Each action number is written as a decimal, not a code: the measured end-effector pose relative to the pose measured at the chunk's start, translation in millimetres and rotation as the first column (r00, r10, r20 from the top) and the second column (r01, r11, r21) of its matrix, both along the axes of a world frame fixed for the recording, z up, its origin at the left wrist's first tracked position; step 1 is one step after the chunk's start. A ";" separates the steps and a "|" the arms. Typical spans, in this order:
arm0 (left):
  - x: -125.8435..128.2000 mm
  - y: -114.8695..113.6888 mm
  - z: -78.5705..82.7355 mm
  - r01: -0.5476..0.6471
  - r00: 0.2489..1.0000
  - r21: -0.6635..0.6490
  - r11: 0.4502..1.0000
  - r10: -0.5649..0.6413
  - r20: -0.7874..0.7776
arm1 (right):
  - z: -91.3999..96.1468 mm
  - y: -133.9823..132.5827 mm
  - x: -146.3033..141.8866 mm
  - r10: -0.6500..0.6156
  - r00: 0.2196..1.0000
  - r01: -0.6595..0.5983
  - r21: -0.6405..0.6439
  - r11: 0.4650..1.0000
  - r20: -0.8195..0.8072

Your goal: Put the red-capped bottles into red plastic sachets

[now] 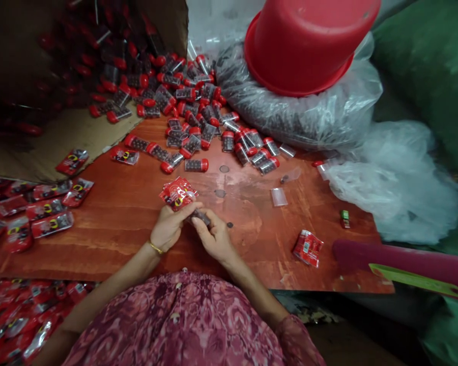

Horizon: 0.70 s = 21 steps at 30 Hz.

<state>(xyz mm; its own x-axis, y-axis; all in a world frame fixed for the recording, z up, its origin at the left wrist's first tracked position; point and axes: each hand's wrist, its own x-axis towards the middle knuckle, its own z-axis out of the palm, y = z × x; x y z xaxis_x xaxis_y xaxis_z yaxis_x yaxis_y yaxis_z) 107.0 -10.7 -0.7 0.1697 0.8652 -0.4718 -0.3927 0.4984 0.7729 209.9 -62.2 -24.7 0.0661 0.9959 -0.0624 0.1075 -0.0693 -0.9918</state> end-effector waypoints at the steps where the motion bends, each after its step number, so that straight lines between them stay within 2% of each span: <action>1: 0.0 1.7 0.7 0.007 1.000 0.003 1.000 -0.007 -0.002 | 0.5 1.0 -1.0 -0.012 1.000 0.012 -0.007 1.000 -0.013; 4: -1.4 8.0 6.0 0.006 1.000 -0.018 1.000 -0.006 0.022 | 3.8 3.3 -3.1 -0.046 0.993 0.042 -0.043 0.998 -0.108; 8: -1.7 8.4 8.4 0.005 0.999 -0.006 1.000 -0.004 0.046 | 9.8 3.9 -3.6 -0.026 0.981 0.005 -0.108 0.994 -0.194; 13: 0.3 -0.9 1.7 0.172 0.982 -0.052 0.984 -0.167 0.092 | 11.1 11.6 -7.2 -0.060 0.977 0.035 -0.124 0.992 -0.205; 17: -8.9 4.4 3.6 0.116 0.980 -0.017 0.993 -0.111 0.167 | 10.1 20.5 -5.9 -0.037 0.968 0.004 -0.132 0.991 -0.247; 21: -13.1 7.2 2.8 0.084 0.990 0.039 0.996 -0.088 0.107 | 11.2 23.6 -3.9 -0.011 0.976 -0.016 -0.123 0.992 -0.217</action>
<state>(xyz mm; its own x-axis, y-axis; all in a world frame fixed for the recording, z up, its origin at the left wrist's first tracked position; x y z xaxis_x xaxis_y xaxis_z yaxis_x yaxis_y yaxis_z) 93.9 -3.6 2.1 0.2927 0.8604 -0.4172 -0.4315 0.5082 0.7454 206.0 -38.6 -13.6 0.0351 0.9797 -0.1975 -0.1088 -0.1927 -0.9752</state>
